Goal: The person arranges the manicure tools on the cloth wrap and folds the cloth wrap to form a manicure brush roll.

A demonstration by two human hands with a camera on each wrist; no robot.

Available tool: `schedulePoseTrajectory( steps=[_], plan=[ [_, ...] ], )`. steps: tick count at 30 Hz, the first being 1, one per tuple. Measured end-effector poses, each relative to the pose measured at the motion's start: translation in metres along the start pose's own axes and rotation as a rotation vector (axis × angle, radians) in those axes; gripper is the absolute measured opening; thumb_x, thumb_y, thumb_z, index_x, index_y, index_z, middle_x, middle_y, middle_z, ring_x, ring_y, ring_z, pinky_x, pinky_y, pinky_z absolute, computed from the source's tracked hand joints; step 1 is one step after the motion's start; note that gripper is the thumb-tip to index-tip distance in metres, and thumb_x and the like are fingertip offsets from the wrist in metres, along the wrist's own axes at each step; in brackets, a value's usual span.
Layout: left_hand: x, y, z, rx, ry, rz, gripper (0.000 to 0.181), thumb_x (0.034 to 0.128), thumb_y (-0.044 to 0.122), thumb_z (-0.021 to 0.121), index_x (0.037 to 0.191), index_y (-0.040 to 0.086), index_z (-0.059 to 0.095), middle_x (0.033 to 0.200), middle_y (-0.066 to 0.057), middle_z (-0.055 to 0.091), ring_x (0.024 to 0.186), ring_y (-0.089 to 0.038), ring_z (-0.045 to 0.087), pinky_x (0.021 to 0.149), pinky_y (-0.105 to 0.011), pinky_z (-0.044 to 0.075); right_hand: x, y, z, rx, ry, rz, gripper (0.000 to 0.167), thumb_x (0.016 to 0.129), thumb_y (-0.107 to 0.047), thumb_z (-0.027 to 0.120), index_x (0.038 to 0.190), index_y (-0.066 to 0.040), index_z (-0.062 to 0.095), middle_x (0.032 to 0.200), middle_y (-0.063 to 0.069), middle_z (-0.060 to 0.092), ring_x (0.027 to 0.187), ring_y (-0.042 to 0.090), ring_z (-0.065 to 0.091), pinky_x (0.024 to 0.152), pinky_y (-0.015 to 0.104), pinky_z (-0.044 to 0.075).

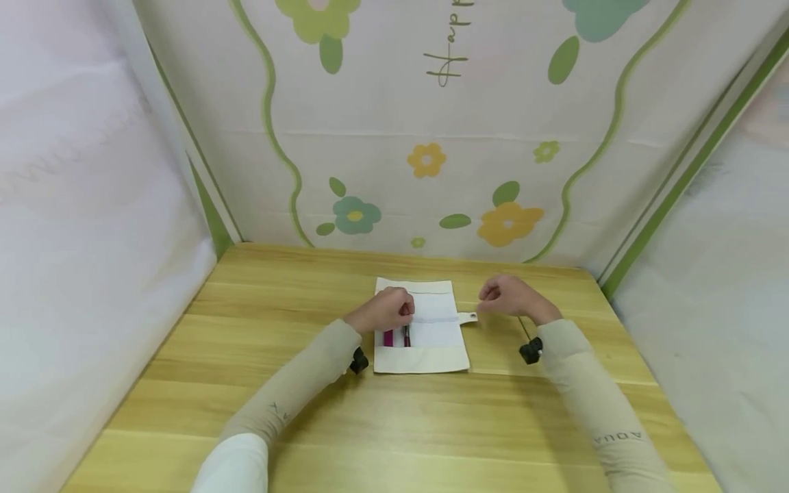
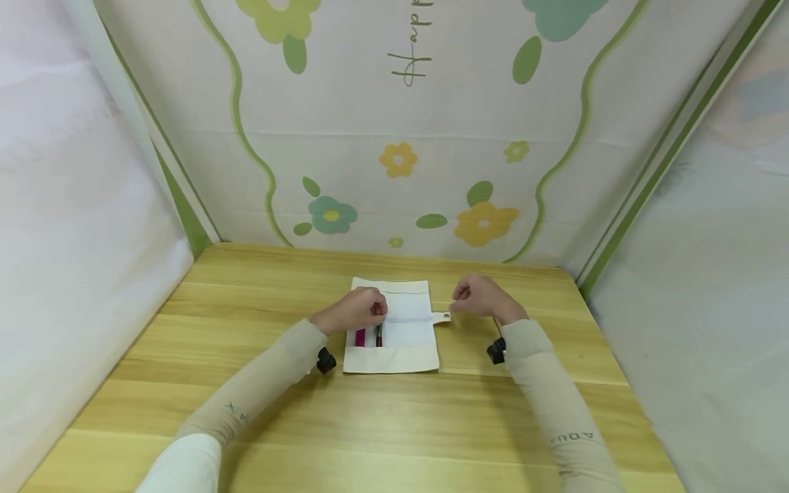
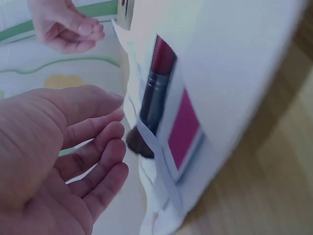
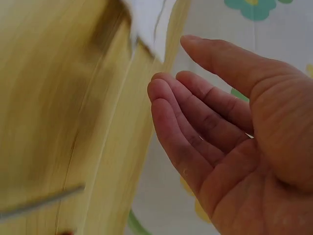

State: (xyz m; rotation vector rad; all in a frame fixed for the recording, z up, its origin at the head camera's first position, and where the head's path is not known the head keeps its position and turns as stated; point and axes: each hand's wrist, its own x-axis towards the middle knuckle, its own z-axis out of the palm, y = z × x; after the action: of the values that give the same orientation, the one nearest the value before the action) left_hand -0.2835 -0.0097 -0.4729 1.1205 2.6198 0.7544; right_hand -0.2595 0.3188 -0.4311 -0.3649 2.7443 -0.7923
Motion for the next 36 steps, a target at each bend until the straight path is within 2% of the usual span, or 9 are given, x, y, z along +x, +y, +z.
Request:
schedulePoseTrajectory(
  steps=[7,11,15,18,22,28,32,36],
  plan=[
    [0.003,0.002,0.004,0.045,-0.028,0.005,0.009,0.0978,0.003,0.068,0.096,0.004,0.077,0.095,-0.006,0.076,0.081,-0.011,0.061,0.084,-0.029,0.057,-0.022,0.038,-0.014,-0.121,0.027,0.052,0.017,0.098,-0.02,0.075,0.104,-0.004,0.072,0.102,0.012,0.074,0.091,0.023,0.069,0.082,0.045,0.058],
    [0.001,0.001,0.007,0.055,-0.023,0.009,0.012,0.0976,0.001,0.066,0.093,0.005,0.076,0.092,-0.006,0.075,0.079,-0.012,0.057,0.082,-0.029,0.056,-0.029,0.057,-0.01,-0.157,0.039,0.091,0.016,0.099,-0.018,0.074,0.102,-0.003,0.073,0.099,0.011,0.074,0.087,0.023,0.068,0.08,0.044,0.058],
    [0.0,0.0,0.009,0.052,-0.012,0.013,0.013,0.0979,0.001,0.066,0.091,0.005,0.076,0.091,-0.006,0.075,0.078,-0.012,0.058,0.081,-0.03,0.055,-0.031,0.068,-0.003,-0.158,0.055,0.12,0.013,0.096,-0.016,0.076,0.097,-0.003,0.075,0.091,0.008,0.074,0.079,0.019,0.065,0.072,0.037,0.056],
    [0.001,-0.001,0.01,0.066,-0.006,0.014,0.012,0.0986,0.002,0.066,0.092,0.006,0.076,0.093,-0.006,0.075,0.08,-0.012,0.059,0.083,-0.031,0.056,-0.031,0.072,0.001,-0.149,0.073,0.125,0.011,0.094,-0.014,0.078,0.093,-0.004,0.076,0.088,0.007,0.074,0.075,0.018,0.063,0.069,0.034,0.053],
    [0.002,-0.001,0.012,0.079,-0.002,0.012,0.012,0.0986,0.002,0.067,0.093,0.005,0.077,0.095,-0.008,0.075,0.085,-0.014,0.062,0.087,-0.033,0.058,-0.029,0.073,0.004,-0.159,0.079,0.143,0.009,0.093,-0.014,0.079,0.093,-0.004,0.078,0.093,0.009,0.076,0.078,0.018,0.062,0.072,0.035,0.053],
    [0.005,-0.001,0.013,0.069,0.004,0.021,0.013,0.0982,0.002,0.067,0.092,0.004,0.078,0.095,-0.007,0.076,0.086,-0.015,0.064,0.087,-0.033,0.059,-0.03,0.066,-0.002,-0.133,0.006,0.217,0.011,0.095,-0.011,0.075,0.099,-0.002,0.08,0.102,0.015,0.077,0.079,0.022,0.065,0.074,0.038,0.056],
    [0.007,-0.003,0.014,0.049,0.001,0.025,0.014,0.0986,0.003,0.067,0.091,0.005,0.078,0.09,-0.005,0.075,0.081,-0.014,0.06,0.083,-0.03,0.057,-0.027,0.067,-0.006,-0.096,-0.062,0.278,0.012,0.097,-0.012,0.072,0.092,-0.003,0.079,0.089,0.01,0.076,0.075,0.021,0.065,0.073,0.035,0.054],
    [0.008,-0.005,0.015,0.018,0.0,0.021,0.015,0.099,0.003,0.067,0.09,0.006,0.078,0.086,-0.003,0.074,0.077,-0.012,0.059,0.082,-0.029,0.056,-0.022,0.074,-0.006,-0.084,-0.079,0.311,0.021,0.096,-0.014,0.07,0.078,-0.006,0.076,0.071,0.007,0.07,0.064,0.018,0.057,0.07,0.032,0.048]
  ],
)
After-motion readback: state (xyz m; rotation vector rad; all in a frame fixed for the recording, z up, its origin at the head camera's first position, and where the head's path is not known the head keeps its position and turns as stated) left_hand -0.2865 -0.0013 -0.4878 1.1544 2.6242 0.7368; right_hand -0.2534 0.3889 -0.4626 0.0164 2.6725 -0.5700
